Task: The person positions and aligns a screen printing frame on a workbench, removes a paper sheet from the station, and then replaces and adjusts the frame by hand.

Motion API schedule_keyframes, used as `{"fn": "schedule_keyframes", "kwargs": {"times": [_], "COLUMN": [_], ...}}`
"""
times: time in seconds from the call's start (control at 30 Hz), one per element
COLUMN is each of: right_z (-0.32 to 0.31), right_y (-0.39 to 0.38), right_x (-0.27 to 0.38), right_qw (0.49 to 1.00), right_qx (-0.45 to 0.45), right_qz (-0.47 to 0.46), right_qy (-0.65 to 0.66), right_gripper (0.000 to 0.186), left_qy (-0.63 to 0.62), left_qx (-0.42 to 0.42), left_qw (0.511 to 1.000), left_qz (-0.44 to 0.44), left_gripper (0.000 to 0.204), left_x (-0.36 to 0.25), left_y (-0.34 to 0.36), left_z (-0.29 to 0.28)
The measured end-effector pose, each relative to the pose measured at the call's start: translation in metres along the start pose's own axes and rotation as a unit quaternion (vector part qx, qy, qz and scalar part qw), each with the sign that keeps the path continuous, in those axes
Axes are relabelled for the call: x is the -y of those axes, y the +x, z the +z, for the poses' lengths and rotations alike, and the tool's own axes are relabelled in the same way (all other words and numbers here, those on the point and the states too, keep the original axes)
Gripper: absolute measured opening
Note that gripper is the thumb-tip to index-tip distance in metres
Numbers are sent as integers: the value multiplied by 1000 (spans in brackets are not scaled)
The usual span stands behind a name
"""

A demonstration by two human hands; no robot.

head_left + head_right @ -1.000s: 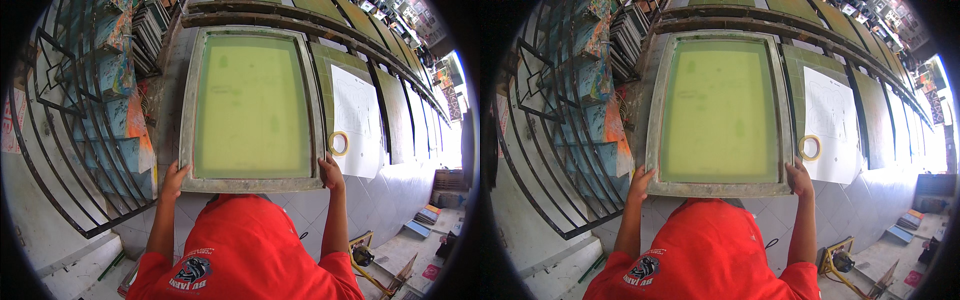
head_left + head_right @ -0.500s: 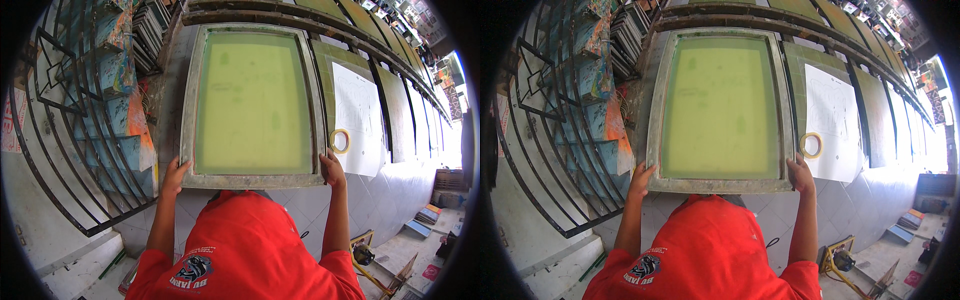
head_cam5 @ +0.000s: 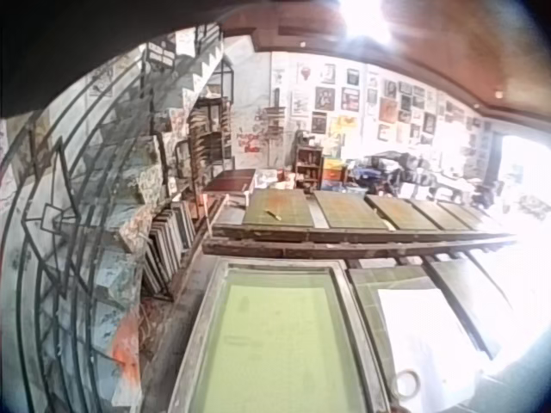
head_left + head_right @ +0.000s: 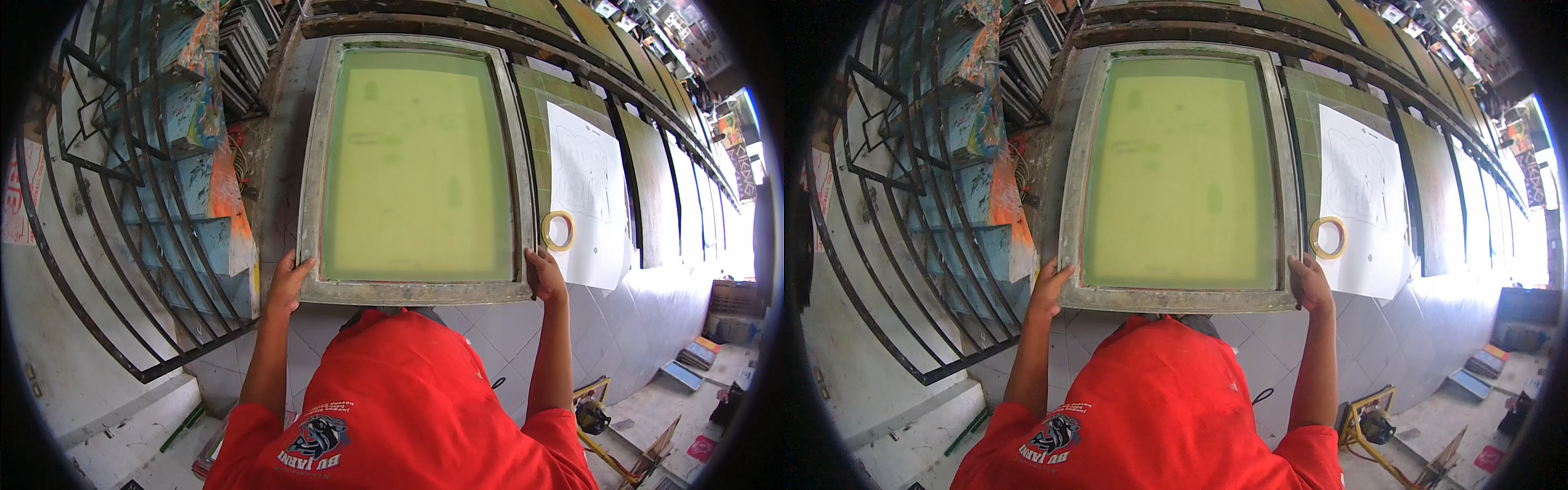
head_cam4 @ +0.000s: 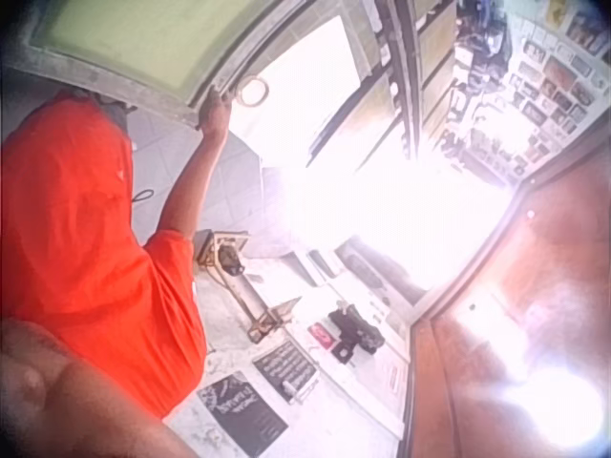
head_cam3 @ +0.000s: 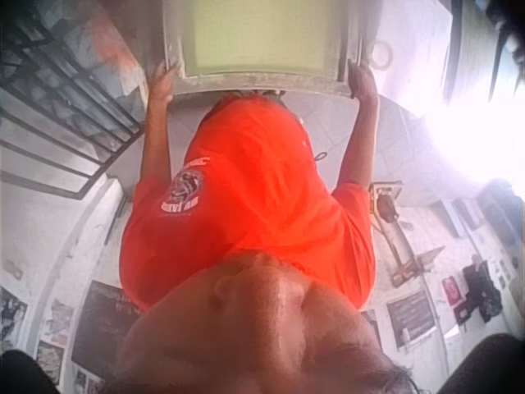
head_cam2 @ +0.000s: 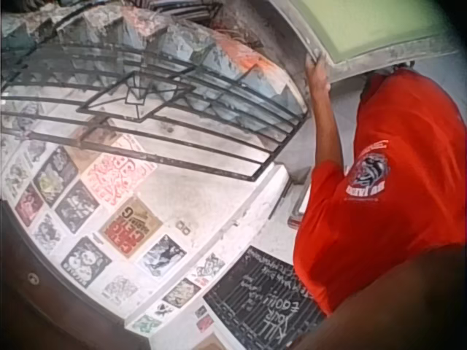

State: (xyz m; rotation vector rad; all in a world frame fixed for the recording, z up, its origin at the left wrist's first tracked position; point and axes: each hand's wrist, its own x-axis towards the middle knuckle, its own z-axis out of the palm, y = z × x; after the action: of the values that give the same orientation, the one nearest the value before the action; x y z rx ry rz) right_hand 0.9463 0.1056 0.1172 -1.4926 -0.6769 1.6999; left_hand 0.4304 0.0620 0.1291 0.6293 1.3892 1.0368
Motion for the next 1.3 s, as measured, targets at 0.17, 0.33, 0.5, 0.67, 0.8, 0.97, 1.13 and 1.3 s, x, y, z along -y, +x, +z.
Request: {"fn": "schedule_keyframes", "kwargs": {"times": [0.17,0.33,0.5,0.67,0.8,0.97,1.13,1.3], "right_z": [19,17,4,15,9,10,-1,1], "right_y": [-8,-5,2,-1,1,4,11,9], "right_x": [12,6,0,5,2,1,-8,-4], "right_qw": [1000,999,1000,999,999,999,999,999], "right_qx": [-5,-14,-9,-49,-34,-40,-36,-41], "right_qz": [-5,-17,-4,16,22,17,5,9], "right_qy": [23,24,-12,5,12,10,-10,-18], "right_gripper": [26,25,24,23,23,19,17,17], "left_qy": [5,29,17,13,13,11,-4,-12], "left_qx": [-2,12,-6,-3,3,-2,3,6], "left_qw": [1000,1000,1000,1000,1000,1000,1000,1000], "left_qz": [-2,-1,-3,0,2,-4,-4,-8], "left_gripper": [32,40,31,32,31,28,24,24], "left_x": [3,5,4,8,5,11,8,8], "left_y": [2,5,7,8,8,10,10,10], "left_z": [-5,-8,-4,-7,-5,-10,-7,-7]}}
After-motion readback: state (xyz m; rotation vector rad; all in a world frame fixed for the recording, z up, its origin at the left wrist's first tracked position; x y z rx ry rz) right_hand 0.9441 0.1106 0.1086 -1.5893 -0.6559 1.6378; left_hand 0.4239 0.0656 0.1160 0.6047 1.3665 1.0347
